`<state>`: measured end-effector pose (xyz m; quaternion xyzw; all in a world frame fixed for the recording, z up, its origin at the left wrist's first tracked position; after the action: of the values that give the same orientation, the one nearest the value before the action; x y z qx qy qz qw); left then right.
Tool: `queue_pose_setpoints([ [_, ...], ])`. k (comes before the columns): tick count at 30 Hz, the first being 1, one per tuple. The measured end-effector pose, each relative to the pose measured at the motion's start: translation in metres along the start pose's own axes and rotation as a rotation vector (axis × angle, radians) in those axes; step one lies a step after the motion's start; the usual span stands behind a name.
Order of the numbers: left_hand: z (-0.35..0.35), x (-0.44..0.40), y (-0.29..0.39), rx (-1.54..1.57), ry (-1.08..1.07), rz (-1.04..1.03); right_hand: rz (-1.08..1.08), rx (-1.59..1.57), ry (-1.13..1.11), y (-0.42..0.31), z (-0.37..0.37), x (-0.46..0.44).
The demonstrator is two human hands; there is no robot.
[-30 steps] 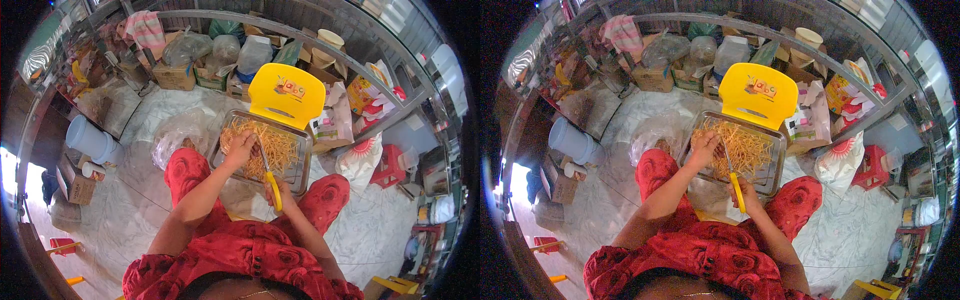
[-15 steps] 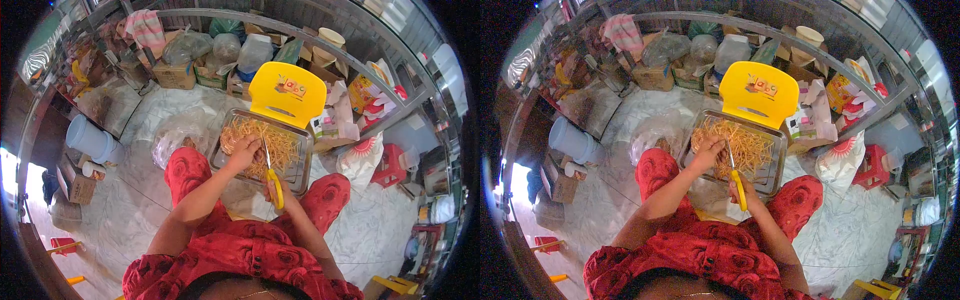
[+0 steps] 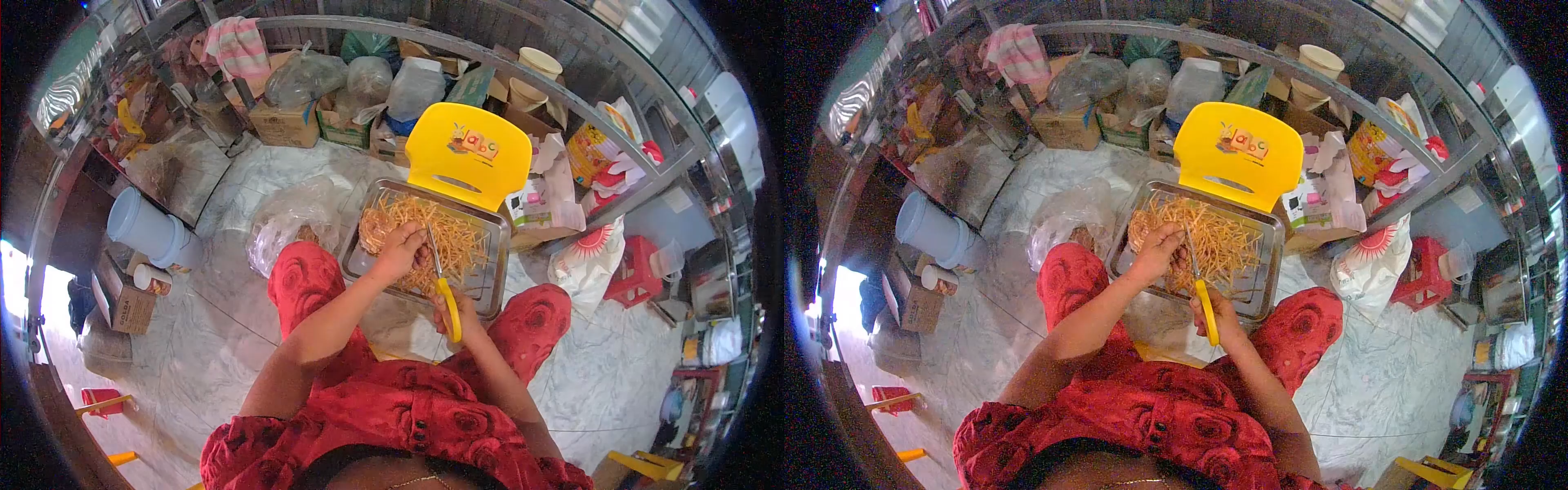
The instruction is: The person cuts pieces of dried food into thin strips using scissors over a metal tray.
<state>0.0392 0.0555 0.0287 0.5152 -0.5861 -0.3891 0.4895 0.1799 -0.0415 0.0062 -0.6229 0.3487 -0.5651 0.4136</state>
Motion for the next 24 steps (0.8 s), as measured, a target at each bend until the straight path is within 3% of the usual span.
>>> queue_pose_setpoints([
  [8, -0.011, 0.01, -0.003, 0.068, -0.121, 0.058, 0.071, -0.025, 0.019, 0.004, 0.0, -0.006],
  [15, -0.011, 0.008, -0.003, 0.058, -0.099, 0.052, 0.009, -0.001, 0.045, -0.007, -0.001, 0.001],
  [24, -0.013, 0.011, -0.011, 0.03, -0.115, 0.034, 0.096, -0.006, 0.111, -0.01, 0.0, -0.002],
])
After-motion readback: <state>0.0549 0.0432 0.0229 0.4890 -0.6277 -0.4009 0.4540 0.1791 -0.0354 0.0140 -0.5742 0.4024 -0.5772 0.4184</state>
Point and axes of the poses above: each hand's wrist, its own x-axis away from the middle knuckle, its own z-axis out of the back of the hand, y = z × x, the point moved 5 cm from there along -x, towards the middle knuckle, and after that the axes turned 12 degrees about y, right-handed, at the moved point
